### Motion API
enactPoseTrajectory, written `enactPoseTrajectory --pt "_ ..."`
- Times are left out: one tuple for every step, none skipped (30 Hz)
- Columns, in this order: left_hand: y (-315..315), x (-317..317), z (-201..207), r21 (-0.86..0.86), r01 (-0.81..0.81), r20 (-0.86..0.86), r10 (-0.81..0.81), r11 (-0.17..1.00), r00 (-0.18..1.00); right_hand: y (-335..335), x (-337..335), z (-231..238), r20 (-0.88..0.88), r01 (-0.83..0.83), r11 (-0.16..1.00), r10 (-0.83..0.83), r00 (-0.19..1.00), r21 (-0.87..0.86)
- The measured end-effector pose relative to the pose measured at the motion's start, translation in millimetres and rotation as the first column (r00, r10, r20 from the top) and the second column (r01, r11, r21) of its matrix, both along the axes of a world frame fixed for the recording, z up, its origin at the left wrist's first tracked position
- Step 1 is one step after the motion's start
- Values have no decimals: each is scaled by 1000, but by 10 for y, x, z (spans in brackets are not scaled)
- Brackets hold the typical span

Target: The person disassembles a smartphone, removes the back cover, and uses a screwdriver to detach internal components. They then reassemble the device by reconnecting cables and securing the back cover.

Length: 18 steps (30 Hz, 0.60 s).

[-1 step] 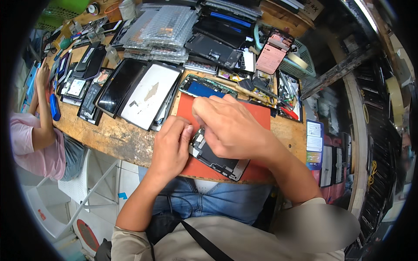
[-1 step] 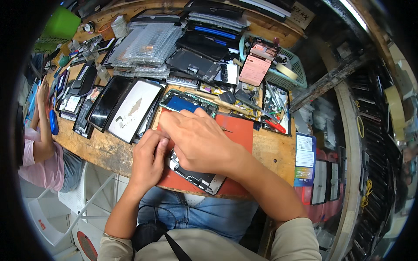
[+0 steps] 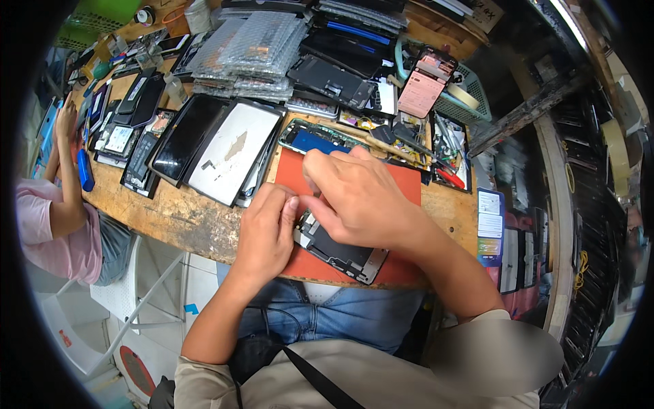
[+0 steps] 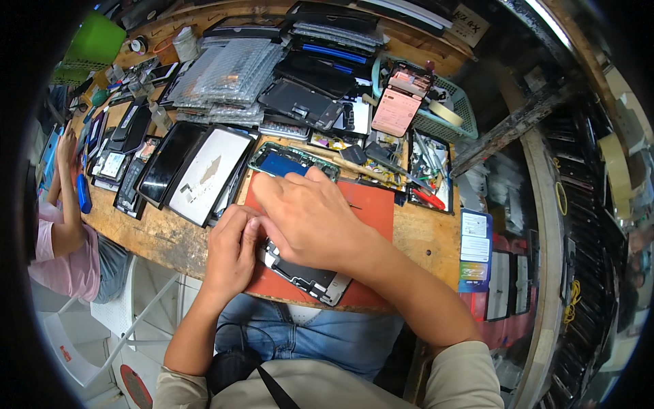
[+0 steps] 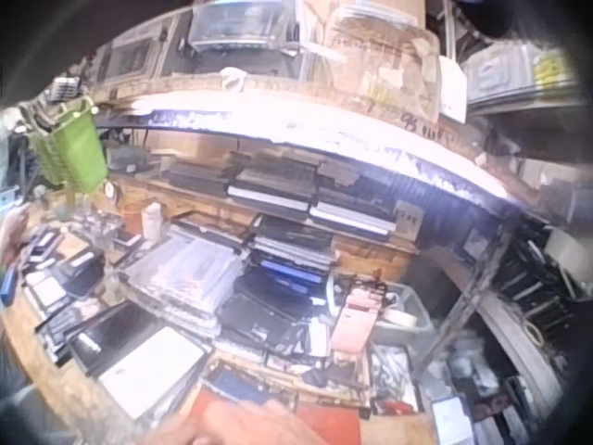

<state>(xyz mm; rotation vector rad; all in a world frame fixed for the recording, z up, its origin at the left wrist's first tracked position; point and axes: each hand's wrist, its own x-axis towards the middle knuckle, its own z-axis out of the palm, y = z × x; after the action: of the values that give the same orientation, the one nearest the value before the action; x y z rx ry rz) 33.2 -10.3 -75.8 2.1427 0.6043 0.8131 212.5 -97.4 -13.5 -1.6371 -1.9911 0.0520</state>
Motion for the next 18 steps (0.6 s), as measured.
enactPoseTrajectory --pt "2 -2 12 -22 -8 -20 8 1000 1000 0 27 0 6 5 1000 -5 1000 8" --pt "-2 0 -33 7 -13 11 13 1000 1000 -3 46 -53 4 7 1000 -7 1000 9" --pt "4 11 -41 23 -12 32 11 1000 999 -1 56 -68 2 8 1000 -8 1000 10" --pt "14 25 -45 40 -11 54 9 999 999 -8 58 -39 -19 -48 998 49 999 33" --pt "11 24 -66 51 -10 64 7 999 998 -9 42 -35 -6 -45 998 45 999 40" --pt "11 23 -76 46 -4 59 2 999 998 -3 25 -30 6 -42 998 42 999 47" --pt "13 22 -80 41 2 53 -4 999 999 -1 12 -26 19 -40 998 39 999 54" --pt "22 17 -59 44 6 53 -9 999 999 4 12 12 23 1 1000 -1 1000 -20" --pt "17 9 -53 9 9 47 -9 1000 999 15 7 -4 33 -14 1000 14 999 2" --pt "1 2 -53 -25 11 41 -10 1000 999 29 6 -45 44 -30 999 29 999 23" --pt "-6 -2 -49 -57 12 37 -9 998 999 52 -1 -55 57 -48 998 45 997 46" --pt "-18 3 -39 -86 -5 48 9 996 999 61 -7 -21 32 -63 998 63 998 7" --pt "-9 0 -53 -48 -2 61 5 999 998 61 -10 28 7 -79 996 79 997 -32" --pt "-3 -1 -89 -12 0 72 1 1000 997 66 -18 53 -21 -96 993 95 995 -72" --pt "4 -7 -103 24 1 83 -3 1000 997 80 -34 61 38 -49 995 53 998 -85" --pt "12 -8 -90 36 -16 71 13 999 997 95 -52 67 98 -1 995 11 995 -96" --pt "9 -6 -93 34 -11 66 9 999 998 94 -67 70 159 51 993 -33 987 -109" --pt "9 -5 -100 32 -6 60 4 999 998 98 -50 60 178 46 996 -32 983 -73"
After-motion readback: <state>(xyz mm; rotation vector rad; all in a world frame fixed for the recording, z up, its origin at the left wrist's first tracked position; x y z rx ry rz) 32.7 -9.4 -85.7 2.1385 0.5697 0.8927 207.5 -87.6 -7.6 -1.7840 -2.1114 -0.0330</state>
